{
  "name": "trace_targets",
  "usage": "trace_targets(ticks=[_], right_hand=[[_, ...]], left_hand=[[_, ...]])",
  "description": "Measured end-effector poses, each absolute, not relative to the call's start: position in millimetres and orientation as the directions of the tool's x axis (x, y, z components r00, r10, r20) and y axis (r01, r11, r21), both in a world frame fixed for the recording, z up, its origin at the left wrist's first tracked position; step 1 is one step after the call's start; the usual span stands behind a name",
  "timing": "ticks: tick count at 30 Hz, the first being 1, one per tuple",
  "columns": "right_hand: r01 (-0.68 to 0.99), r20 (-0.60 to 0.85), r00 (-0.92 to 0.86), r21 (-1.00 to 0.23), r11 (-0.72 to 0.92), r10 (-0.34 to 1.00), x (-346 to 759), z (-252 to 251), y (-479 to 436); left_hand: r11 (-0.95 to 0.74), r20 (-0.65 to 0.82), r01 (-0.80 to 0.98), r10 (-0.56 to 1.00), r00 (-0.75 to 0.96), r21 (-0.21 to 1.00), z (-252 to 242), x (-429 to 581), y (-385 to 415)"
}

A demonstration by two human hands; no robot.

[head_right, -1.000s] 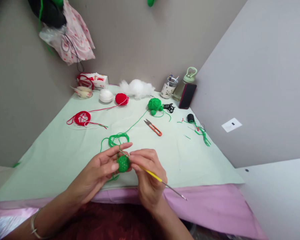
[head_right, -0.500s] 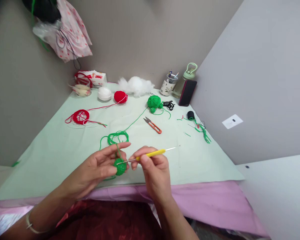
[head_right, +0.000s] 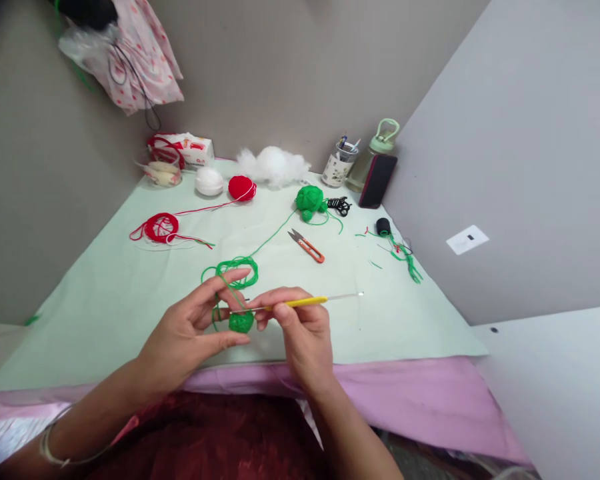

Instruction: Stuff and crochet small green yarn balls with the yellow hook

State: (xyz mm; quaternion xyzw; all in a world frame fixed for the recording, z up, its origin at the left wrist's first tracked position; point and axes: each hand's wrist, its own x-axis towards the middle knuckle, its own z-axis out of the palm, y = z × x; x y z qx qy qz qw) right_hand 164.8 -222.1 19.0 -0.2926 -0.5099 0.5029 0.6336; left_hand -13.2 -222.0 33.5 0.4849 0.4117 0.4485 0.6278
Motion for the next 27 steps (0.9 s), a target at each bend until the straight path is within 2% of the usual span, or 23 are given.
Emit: trace_targets(ticks=[4,8,17,23,27], right_hand=[[-0.399,0.243,-0.075,-0.896,0.194,0.967,168,25,-221],[-0.378,0.247,-0.131,-0.908,0.182,0.960,176,25,-219],[-0.227,0.321,-0.250,-0.937,0.267,0.913,190,29,-220],[-0.016,0.366,-0.279,-0.926,0.377,0.888,195,35,-222],[0.118,0.432,-0.332,-0.863,0.491,0.839,195,37,-224]], left_hand=[[0.113,-0.076,-0.109,0.952,0.297,0.988,34,-15,-220],[0.092,-0.068,-0.060,0.945,0.320,0.994,35,-16,-216],[-0.045,0.037,0.017,0.937,0.347,0.999,28,-18,-214],[-0.207,0.150,0.134,0.926,0.347,0.969,23,-22,-212],[-0.295,0.215,0.177,0.905,0.368,0.939,23,-22,-211]])
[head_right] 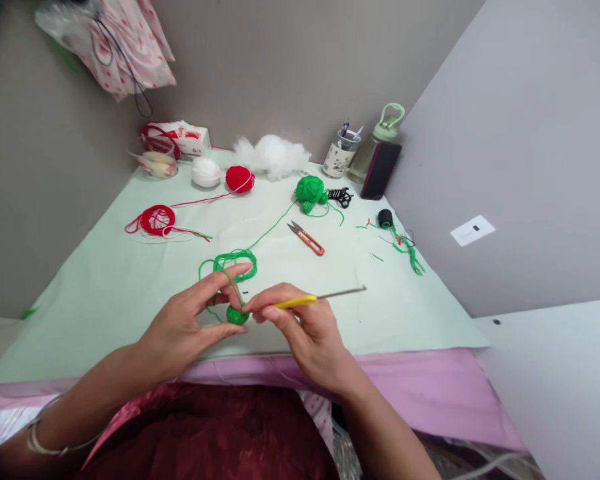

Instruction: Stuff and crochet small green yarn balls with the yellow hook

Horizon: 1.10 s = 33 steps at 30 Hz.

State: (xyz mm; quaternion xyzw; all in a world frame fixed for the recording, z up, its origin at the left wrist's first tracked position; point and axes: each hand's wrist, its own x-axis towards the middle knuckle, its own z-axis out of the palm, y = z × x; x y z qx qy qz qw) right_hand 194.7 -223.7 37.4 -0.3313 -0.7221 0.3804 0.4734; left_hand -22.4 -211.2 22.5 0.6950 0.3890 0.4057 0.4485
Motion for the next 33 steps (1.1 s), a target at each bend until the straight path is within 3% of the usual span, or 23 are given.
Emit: trace_targets(ticks=[5,9,13,20,24,28,30,33], right_hand=[[0.320,0.653,-0.434,-0.533,0.783,0.621,189,31,-229],[0.541,0.697,-0.452,-0.282,0.792,0.557,188,20,-236],[0.582,0.744,-0.469,-0.144,0.800,0.475,189,14,-241],[0.544,0.800,-0.414,-0.164,0.823,0.434,189,16,-241],[0.433,0.798,-0.321,-0.354,0.829,0.509,185,14,-237],[0.309,0.722,-0.140,-0.618,0.723,0.677,179,12,-235],[0.384,0.717,-0.183,-0.578,0.720,0.673,178,11,-235],[0.556,0.786,-0.297,-0.319,0.768,0.542,178,6,-239]], left_hand=[[-0.253,0.196,0.176,0.936,0.291,0.951,24,-21,-211],[-0.120,0.111,0.031,0.970,0.218,0.992,23,-18,-219],[-0.019,0.033,-0.089,0.987,0.159,0.996,24,-17,-226],[0.242,-0.135,-0.412,0.953,0.273,0.878,26,-15,-217],[0.353,-0.203,-0.414,0.910,0.363,0.839,27,-18,-212],[0.220,-0.140,-0.278,0.949,0.282,0.935,32,-19,-212],[0.178,-0.119,-0.246,0.964,0.236,0.953,34,-17,-214],[0.284,-0.205,-0.358,0.948,0.245,0.889,32,-10,-219]])
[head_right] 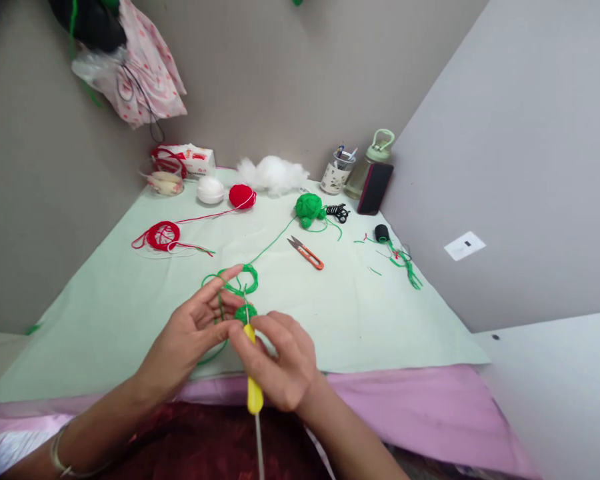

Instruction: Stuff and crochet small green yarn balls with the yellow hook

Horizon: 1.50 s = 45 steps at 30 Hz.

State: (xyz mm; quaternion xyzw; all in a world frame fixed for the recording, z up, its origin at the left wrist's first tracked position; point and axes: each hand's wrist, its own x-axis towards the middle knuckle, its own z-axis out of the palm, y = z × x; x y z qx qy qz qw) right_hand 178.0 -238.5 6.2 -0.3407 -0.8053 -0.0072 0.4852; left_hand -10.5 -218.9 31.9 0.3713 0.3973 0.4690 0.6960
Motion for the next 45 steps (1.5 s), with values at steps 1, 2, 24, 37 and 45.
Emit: trace_targets(ticks=[1,2,24,37,45], right_hand=[[0.579,0.802,-0.310,-0.266,0.771,0.510,177,4,-240],[0.581,0.817,-0.301,-0.251,0.774,0.491,175,2,-240],[-0.133,0.361,-0.048,-0.927,0.352,0.932,192,36,-230],[0.143,0.522,-0.023,-0.842,0.520,0.852,170,24,-241],[-0.146,0.371,-0.004,-0.919,0.366,0.929,172,18,-228]], left_hand=[[0.353,-0.253,-0.414,0.927,0.277,0.839,30,-9,-220],[0.419,-0.293,-0.463,0.901,0.321,0.781,29,-8,-221],[0.265,-0.126,-0.208,0.849,0.514,0.942,28,-31,-204],[0.369,-0.209,-0.267,0.852,0.480,0.890,24,-23,-214],[0.441,-0.204,-0.324,0.800,0.564,0.837,24,-23,-215]])
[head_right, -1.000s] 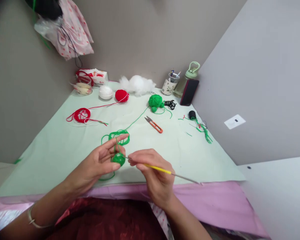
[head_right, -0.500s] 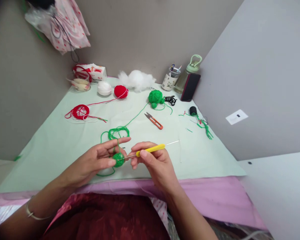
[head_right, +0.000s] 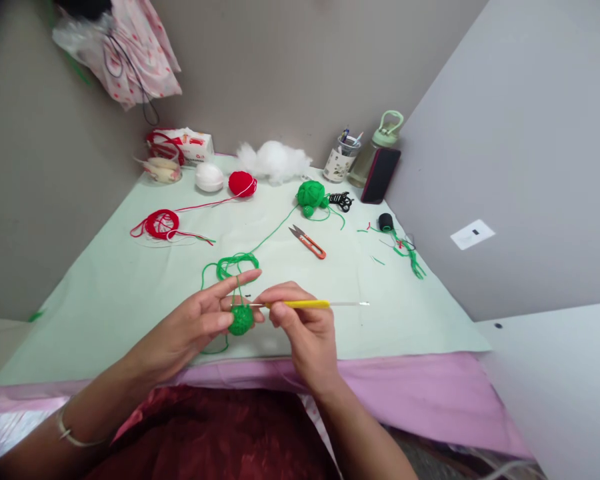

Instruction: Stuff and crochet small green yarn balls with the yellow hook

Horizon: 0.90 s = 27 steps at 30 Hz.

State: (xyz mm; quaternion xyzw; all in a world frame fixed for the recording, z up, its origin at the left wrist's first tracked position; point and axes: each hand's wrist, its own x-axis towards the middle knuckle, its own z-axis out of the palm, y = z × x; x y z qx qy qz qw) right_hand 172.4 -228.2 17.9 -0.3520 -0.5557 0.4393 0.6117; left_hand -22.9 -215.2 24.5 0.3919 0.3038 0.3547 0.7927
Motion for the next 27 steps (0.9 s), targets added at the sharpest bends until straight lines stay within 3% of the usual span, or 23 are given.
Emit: trace_targets(ticks=[3,9,13,16,21,24,27], right_hand=[[-0.284,0.279,-0.002,-0.921,0.267,0.960,173,19,-224],[-0.306,0.233,-0.014,-0.927,0.218,0.972,184,26,-218],[-0.381,0.154,-0.067,-0.917,0.117,0.986,188,25,-218],[-0.355,0.251,-0.085,-0.912,0.206,0.964,183,22,-222],[-0.093,0.474,-0.056,-0.879,0.468,0.879,175,18,-228],[-0.062,0.498,-0.063,-0.867,0.494,0.865,174,16,-228],[-0.150,0.461,-0.072,-0.882,0.448,0.884,174,15,-226]], left_hand=[[0.470,-0.189,-0.360,0.780,0.596,0.806,24,-25,-217],[0.522,-0.095,-0.464,0.731,0.675,0.715,16,-25,-215],[0.482,-0.082,-0.446,0.743,0.664,0.754,15,-23,-214],[0.385,-0.078,-0.406,0.799,0.597,0.829,18,-19,-214],[0.262,-0.097,-0.280,0.866,0.491,0.924,23,-17,-216],[0.226,-0.112,-0.217,0.892,0.438,0.950,24,-18,-217],[0.205,-0.126,-0.154,0.901,0.414,0.966,26,-19,-218]])
